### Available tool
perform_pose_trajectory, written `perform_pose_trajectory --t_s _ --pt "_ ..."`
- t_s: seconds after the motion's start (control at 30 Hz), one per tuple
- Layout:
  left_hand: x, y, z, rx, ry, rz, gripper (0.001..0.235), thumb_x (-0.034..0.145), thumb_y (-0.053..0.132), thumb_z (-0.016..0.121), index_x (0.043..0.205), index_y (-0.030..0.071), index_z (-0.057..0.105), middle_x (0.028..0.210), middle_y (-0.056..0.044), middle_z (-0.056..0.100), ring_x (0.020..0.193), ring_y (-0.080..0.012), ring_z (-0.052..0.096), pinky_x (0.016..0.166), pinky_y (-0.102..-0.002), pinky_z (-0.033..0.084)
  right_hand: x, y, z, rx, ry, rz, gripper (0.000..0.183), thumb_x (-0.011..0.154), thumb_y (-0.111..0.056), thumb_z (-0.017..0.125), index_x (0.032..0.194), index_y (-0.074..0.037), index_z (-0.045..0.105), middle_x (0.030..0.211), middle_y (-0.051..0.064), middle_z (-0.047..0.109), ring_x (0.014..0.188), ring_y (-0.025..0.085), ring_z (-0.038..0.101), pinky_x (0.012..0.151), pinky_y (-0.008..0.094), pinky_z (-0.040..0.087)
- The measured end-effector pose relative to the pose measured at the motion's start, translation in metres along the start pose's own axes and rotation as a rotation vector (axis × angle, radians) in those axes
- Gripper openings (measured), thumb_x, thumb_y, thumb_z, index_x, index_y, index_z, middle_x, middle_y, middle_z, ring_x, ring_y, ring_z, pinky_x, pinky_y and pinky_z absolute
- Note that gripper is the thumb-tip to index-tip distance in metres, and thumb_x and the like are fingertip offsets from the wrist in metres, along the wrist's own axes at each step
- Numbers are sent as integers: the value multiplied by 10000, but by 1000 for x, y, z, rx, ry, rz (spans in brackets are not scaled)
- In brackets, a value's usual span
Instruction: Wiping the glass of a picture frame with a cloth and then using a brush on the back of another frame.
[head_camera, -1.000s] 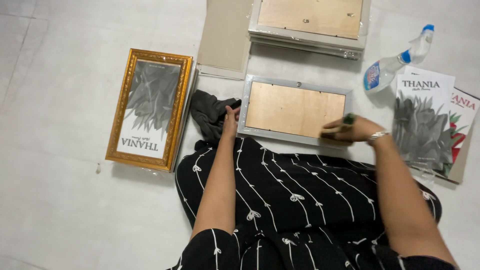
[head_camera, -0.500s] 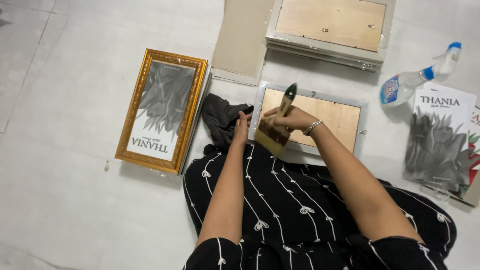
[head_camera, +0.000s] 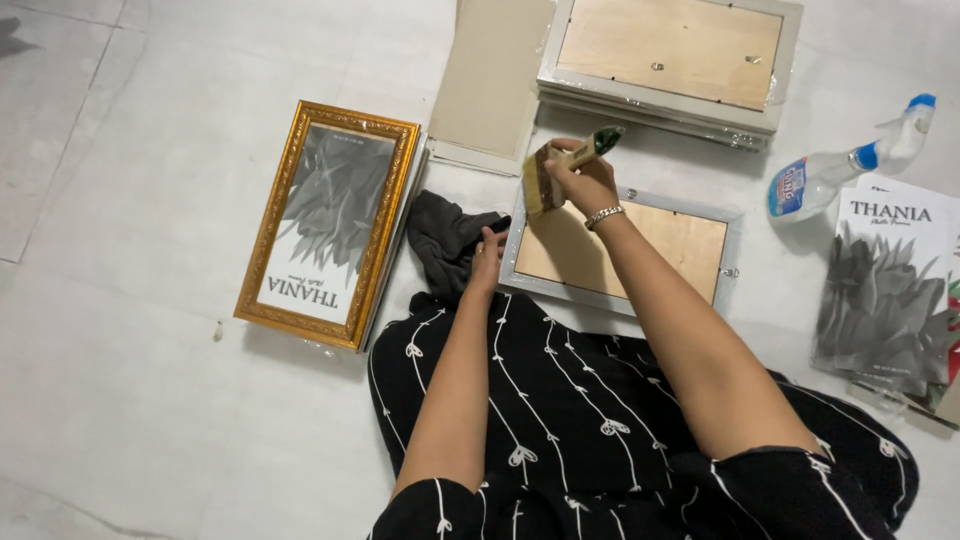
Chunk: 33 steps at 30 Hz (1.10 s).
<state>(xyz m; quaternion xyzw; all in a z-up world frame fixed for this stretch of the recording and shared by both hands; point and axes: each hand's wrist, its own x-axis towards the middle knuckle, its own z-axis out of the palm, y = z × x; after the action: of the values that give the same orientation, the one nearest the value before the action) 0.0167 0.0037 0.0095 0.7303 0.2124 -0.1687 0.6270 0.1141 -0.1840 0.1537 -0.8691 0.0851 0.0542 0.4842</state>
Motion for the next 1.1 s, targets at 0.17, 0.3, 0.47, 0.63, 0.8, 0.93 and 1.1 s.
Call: perform_pose_trajectory --t_s 0.17,0.3,0.47,0.63,0.8,0.93,1.1 --pt "15 -20 1 -25 -13 8 875 974 846 159 1304 258 717 1196 -132 662 1061 -338 640 1023 -427 477 -12 43 -29 11 86 131 415 827 -457 743 1238 -420 703 1129 32 726 1125 235 668 1007 365 540" --pt "24 -29 1 -27 -13 2 881 975 844 162 1320 245 708 1186 -128 654 1014 -313 635 995 -413 490 -37 77 -91 -23 210 194 377 836 -430 732 1212 -417 719 1138 85 703 1124 278 656 1004 390 525" --pt "34 -38 -1 -2 -26 26 925 961 874 152 1331 228 702 1178 -144 649 938 -311 638 913 -404 520 -69 140 -185 -207 396 271 393 827 -425 680 1209 -350 733 1116 113 719 1140 314 646 1017 460 502" --pt "29 -29 -5 -165 -118 113 1024 866 807 217 1337 12 657 871 -61 625 617 -113 470 534 -234 376 -95 162 -227 -607 680 117 217 902 -230 766 1106 -293 808 912 67 781 647 222 690 519 374 549" --pt "-4 6 1 18 -13 36 950 961 829 117 1312 180 716 1110 -166 704 899 -332 680 867 -403 545 -62 234 -169 -731 428 222 362 925 -184 571 1238 -168 752 1050 214 739 948 448 727 871 573 560" --pt "21 -22 -4 30 -4 43 945 961 854 133 1296 198 726 1104 -165 716 887 -346 693 848 -423 552 -86 117 -93 -646 352 105 451 896 -91 647 1288 -313 628 1139 106 645 1021 416 703 932 567 546" --pt "31 -35 -3 18 5 33 943 937 899 167 1293 232 731 1147 -153 696 908 -337 677 850 -431 556 -70 69 9 -437 59 -66 574 856 -162 688 1369 -364 528 1178 87 587 1095 419 669 972 565 533"
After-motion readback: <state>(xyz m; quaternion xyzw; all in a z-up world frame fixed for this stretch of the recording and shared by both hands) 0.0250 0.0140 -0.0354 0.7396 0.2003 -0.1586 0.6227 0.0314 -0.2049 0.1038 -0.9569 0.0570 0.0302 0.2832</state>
